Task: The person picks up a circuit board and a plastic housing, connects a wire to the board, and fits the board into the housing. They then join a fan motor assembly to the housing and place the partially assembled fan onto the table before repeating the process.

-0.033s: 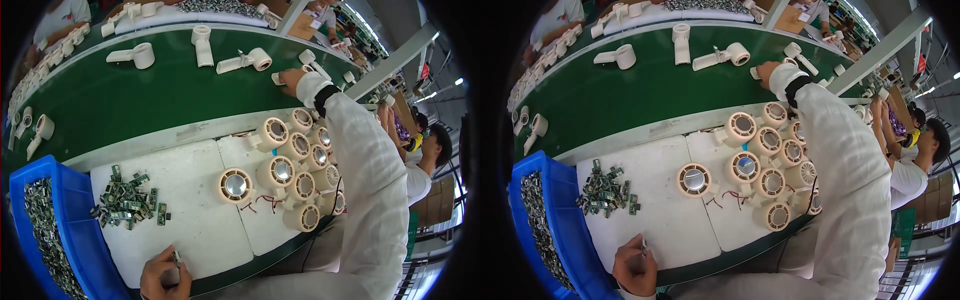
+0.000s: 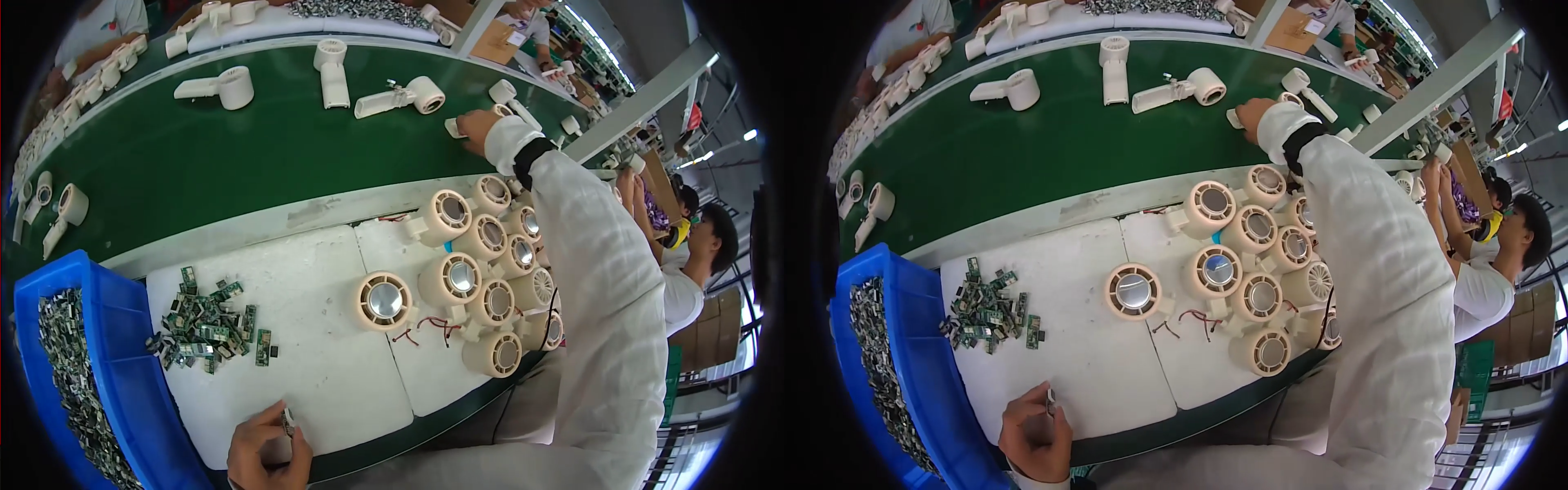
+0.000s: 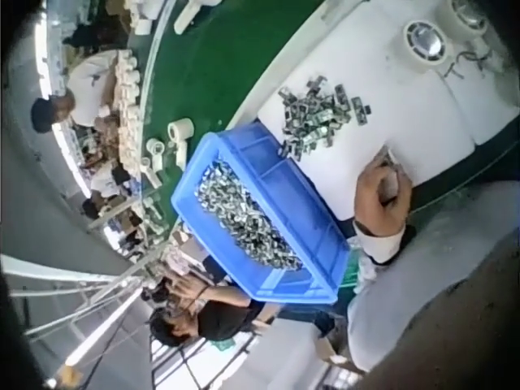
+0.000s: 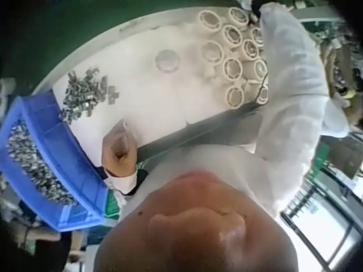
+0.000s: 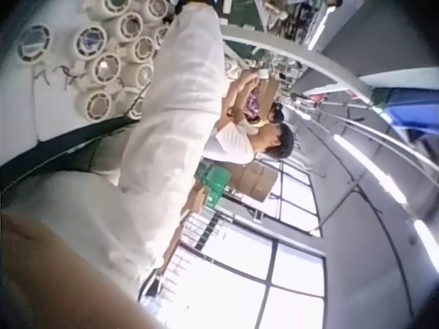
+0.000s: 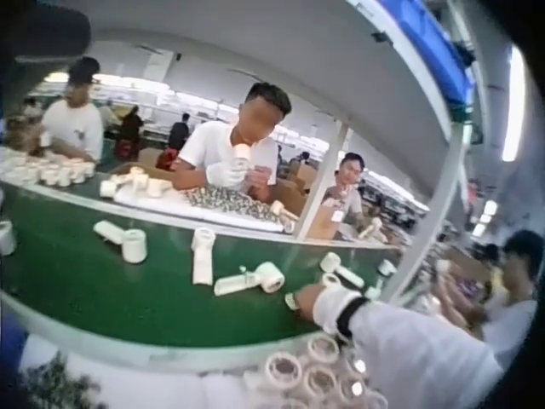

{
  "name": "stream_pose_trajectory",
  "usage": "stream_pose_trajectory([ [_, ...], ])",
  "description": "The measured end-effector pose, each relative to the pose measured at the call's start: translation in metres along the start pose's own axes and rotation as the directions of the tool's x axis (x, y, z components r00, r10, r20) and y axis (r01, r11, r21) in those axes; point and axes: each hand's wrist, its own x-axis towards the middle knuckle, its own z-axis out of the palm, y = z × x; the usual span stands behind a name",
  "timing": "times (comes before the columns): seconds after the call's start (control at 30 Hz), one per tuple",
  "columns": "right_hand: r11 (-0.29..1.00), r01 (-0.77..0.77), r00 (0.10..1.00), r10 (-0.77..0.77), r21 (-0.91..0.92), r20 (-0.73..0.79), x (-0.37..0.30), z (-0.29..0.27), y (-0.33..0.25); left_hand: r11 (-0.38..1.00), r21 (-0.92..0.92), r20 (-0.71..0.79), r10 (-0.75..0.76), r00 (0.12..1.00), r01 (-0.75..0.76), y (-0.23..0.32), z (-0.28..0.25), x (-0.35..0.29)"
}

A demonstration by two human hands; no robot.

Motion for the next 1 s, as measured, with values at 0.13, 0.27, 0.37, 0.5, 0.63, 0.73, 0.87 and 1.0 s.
stream_pose_trajectory([
  [0.13, 0.994, 0.035, 0.997, -0.042, -0.107, -0.063, -0.011, -0.012, -0.004, 0.999, -0.031, -0.045, -0.029, 0.999, 0.028, 0.005, 0.0, 0.0],
  [0.27, 0.992, 0.122, 0.909, -0.108, 0.009, -0.402, -0.043, -0.038, -0.007, 0.993, 0.047, -0.071, -0.103, 0.992, 0.107, 0.015, -0.007, 0.002],
  [0.37, 0.947, 0.109, 0.861, 0.062, 0.301, -0.505, -0.082, -0.084, -0.028, 0.985, 0.091, -0.038, -0.145, 0.989, 0.147, 0.016, -0.008, 0.002],
  [0.5, 0.57, 0.439, 0.76, 0.177, 0.695, -0.626, -0.123, -0.112, -0.051, 0.985, 0.045, -0.133, -0.162, 0.978, 0.169, 0.012, -0.003, 0.003],
  [0.63, 0.298, 0.702, 0.646, 0.115, 0.646, -0.755, -0.176, -0.138, -0.119, 0.995, 0.028, -0.298, 0.101, 0.949, -0.097, -0.003, 0.001, 0.007],
  [0.73, 0.625, 0.761, 0.373, -0.198, 0.177, -0.906, -0.22, -0.143, -0.173, 0.99, -0.107, -0.334, 0.049, 0.941, -0.09, -0.008, 0.006, 0.0],
  [0.87, 0.473, 0.862, 0.125, -0.546, -0.181, -0.828, -0.248, -0.109, -0.243, 0.963, -0.271, -0.314, -0.076, 0.946, -0.013, -0.004, 0.007, -0.005],
  [1.0, 0.424, 0.865, 0.134, -0.71, -0.269, -0.691, -0.271, -0.08, -0.274, 0.955, -0.296, -0.282, -0.094, 0.955, 0.007, 0.003, 0.004, -0.004],
])
